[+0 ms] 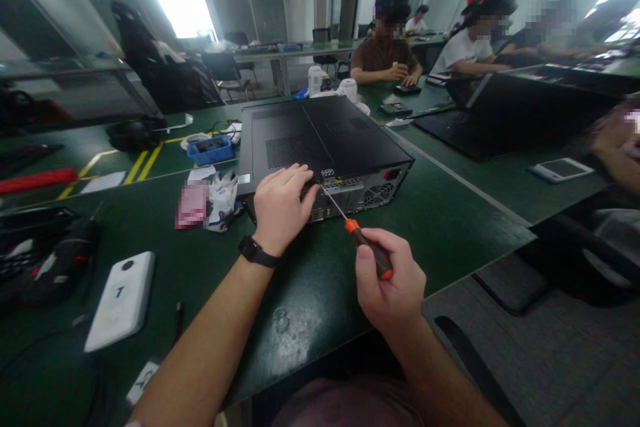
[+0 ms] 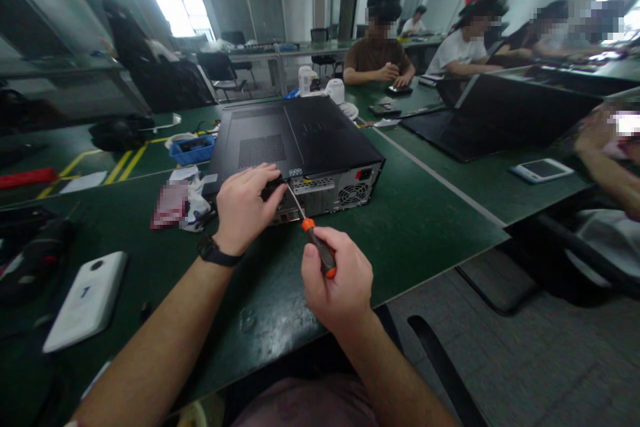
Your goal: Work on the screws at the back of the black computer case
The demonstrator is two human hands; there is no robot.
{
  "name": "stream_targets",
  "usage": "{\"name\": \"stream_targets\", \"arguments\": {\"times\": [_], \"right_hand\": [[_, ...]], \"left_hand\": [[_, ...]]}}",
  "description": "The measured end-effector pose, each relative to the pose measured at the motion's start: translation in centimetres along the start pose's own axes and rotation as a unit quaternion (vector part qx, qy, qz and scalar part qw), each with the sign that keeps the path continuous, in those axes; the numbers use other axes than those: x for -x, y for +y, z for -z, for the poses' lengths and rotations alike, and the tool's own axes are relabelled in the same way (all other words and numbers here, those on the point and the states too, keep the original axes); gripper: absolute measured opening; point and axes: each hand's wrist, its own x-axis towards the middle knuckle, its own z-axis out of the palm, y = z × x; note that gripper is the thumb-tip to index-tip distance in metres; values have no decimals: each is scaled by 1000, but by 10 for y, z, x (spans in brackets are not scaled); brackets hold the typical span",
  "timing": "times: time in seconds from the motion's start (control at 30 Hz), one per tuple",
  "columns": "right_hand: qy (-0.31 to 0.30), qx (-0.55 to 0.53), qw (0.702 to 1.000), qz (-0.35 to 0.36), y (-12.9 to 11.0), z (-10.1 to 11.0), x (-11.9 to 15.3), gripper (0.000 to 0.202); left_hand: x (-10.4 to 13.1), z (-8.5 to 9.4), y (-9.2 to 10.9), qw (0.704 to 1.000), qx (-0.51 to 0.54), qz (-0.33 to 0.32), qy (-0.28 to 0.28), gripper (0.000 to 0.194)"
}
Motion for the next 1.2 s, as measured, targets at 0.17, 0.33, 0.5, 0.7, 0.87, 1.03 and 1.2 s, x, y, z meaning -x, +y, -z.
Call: {"name": "stream_targets", "arguments": {"times": [0.17, 0.33, 0.5, 0.7, 0.87, 1.03, 1.2], "right_hand": [[-19, -25, 999, 21, 2, 1, 1, 27], [9, 4, 1000, 20, 2, 0, 2, 24], [21, 24, 999, -3, 1, 0, 3, 16], [-3, 1, 1000, 3, 1, 2, 2, 24], [11, -4, 1000, 22, 1, 0, 1, 25], [22, 39, 999, -2, 2, -2, 4, 18], [13, 26, 1000, -1, 1, 0, 2, 19]], "left_hand": [[-1, 1, 1, 1000, -1, 0, -2, 19], [0, 0, 0, 1000, 0, -5, 4, 19], [0, -1, -1, 1000, -6, -10, 10, 19], [0, -1, -1, 1000, -4, -2, 6, 20], [0, -1, -1, 1000, 0, -11, 12, 20], [0, -1, -1, 1000, -6, -14, 13, 20], [0, -1, -1, 1000, -8, -4, 5, 19]]}}
